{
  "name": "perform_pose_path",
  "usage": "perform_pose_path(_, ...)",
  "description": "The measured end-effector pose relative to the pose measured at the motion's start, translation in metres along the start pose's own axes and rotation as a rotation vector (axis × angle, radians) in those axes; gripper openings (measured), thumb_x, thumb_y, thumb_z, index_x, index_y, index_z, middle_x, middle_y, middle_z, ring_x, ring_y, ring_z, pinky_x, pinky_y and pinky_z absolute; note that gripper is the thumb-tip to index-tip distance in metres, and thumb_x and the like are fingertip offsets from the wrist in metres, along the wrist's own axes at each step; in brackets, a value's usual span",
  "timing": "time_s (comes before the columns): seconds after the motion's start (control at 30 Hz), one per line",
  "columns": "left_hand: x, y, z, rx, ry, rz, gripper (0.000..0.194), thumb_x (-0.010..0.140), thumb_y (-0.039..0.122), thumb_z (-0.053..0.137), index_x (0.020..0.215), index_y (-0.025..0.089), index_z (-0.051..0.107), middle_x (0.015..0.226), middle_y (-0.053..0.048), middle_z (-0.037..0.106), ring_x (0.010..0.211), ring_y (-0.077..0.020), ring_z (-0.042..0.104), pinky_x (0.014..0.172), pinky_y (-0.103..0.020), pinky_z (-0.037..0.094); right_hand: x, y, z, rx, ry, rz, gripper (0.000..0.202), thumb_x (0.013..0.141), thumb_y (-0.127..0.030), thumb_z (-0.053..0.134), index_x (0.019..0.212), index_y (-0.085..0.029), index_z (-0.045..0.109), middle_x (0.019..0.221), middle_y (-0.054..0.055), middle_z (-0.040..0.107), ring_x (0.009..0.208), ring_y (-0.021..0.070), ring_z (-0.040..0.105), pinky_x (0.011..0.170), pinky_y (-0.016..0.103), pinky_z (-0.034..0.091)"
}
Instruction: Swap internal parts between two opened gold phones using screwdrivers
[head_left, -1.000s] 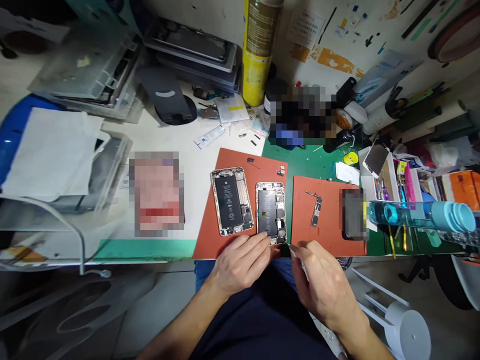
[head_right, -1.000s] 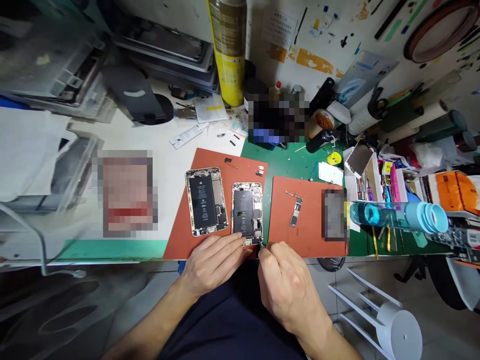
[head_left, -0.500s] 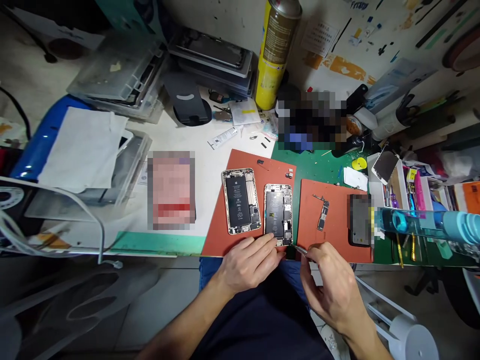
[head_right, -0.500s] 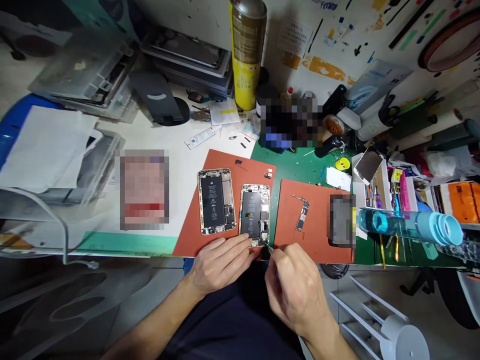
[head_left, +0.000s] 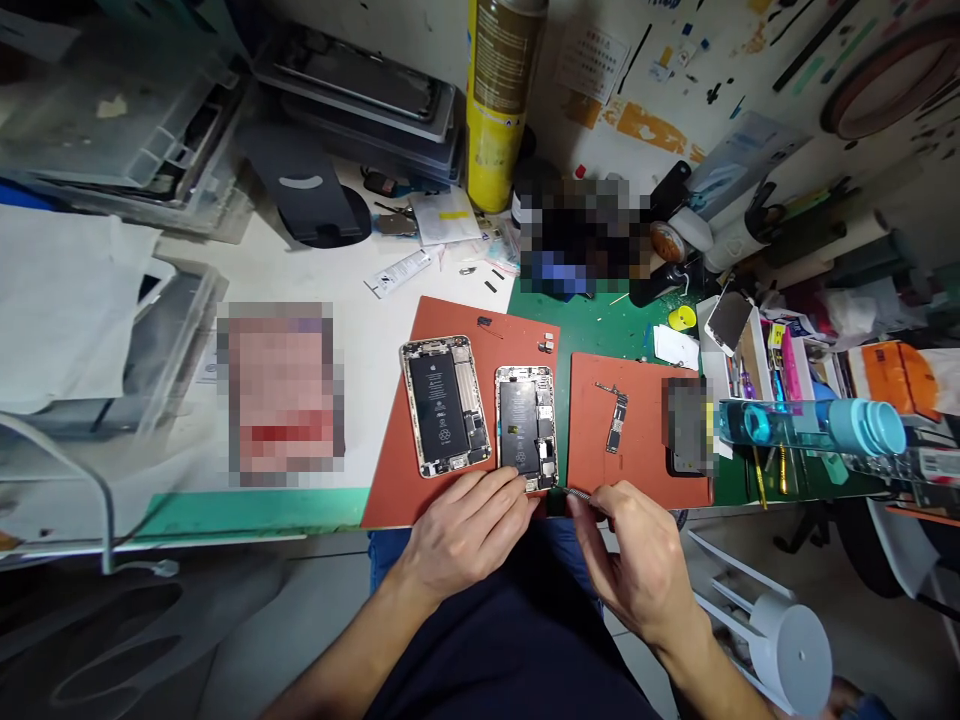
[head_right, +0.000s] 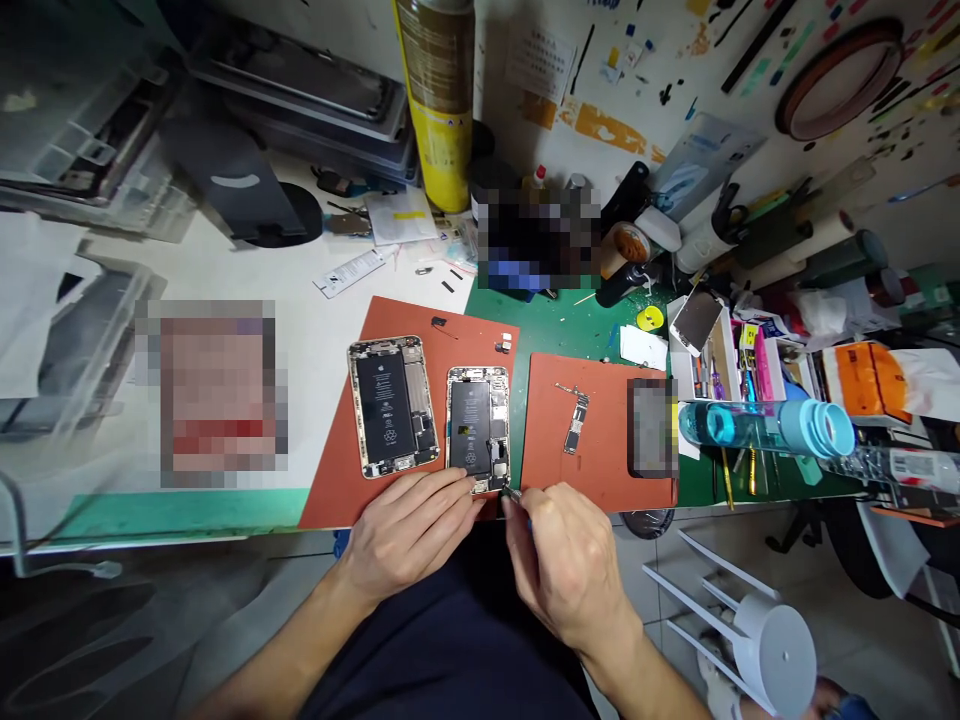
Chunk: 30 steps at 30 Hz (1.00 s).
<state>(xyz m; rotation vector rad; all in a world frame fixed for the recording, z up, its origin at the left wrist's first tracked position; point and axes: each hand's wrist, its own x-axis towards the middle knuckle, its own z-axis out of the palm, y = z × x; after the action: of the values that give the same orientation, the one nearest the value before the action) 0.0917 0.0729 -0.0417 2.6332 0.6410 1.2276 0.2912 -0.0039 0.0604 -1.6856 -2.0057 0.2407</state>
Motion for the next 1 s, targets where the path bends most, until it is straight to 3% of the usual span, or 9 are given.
perform_pose_path(0.3,-0.0002,0.0004,-0.0005,0.026,-0.009,0.012,0.016,0.090,0.008,0.082,0.103,0.013,0.075,0.105,-0.010,0.084,0.094,-0.0266,0.077,0.083,-0.042,0.058,-0.0026,0.0041,0.0002,0.037,-0.007,0.001,0.020,0.103,-0.005,0.058,0.117,-0.020,0.057,0.087,0.005,0.065,0.072,0.0203,0.059,0.064,0.033,0.050)
perform_pose_path(0.63,0.0021,0.0007,-0.0005,0.043,-0.007,0.009,0.012,0.093,0.008,0.080,0.102,0.015,0.074,0.103,-0.008,0.084,0.090,-0.0245,0.077,0.080,-0.041,0.057,-0.0051,0.0016,0.0044,0.008,0.038,0.001,0.020,0.105,-0.005,0.059,0.117,-0.020,0.057,0.080,0.001,0.059,0.066,0.0184,0.052,0.061,0.032,0.045)
perform_pose_path(1.0,-0.0016,0.0004,0.0004,0.031,-0.022,0.016,0.015,0.091,0.007,0.081,0.104,0.012,0.075,0.104,-0.011,0.084,0.091,-0.0261,0.077,0.082,-0.043,0.057,-0.0088,0.0036,0.0082,0.041,0.029,0.056,0.020,0.104,-0.008,0.063,0.120,-0.019,0.058,0.087,0.005,0.067,0.072,0.0197,0.061,0.065,0.034,0.052)
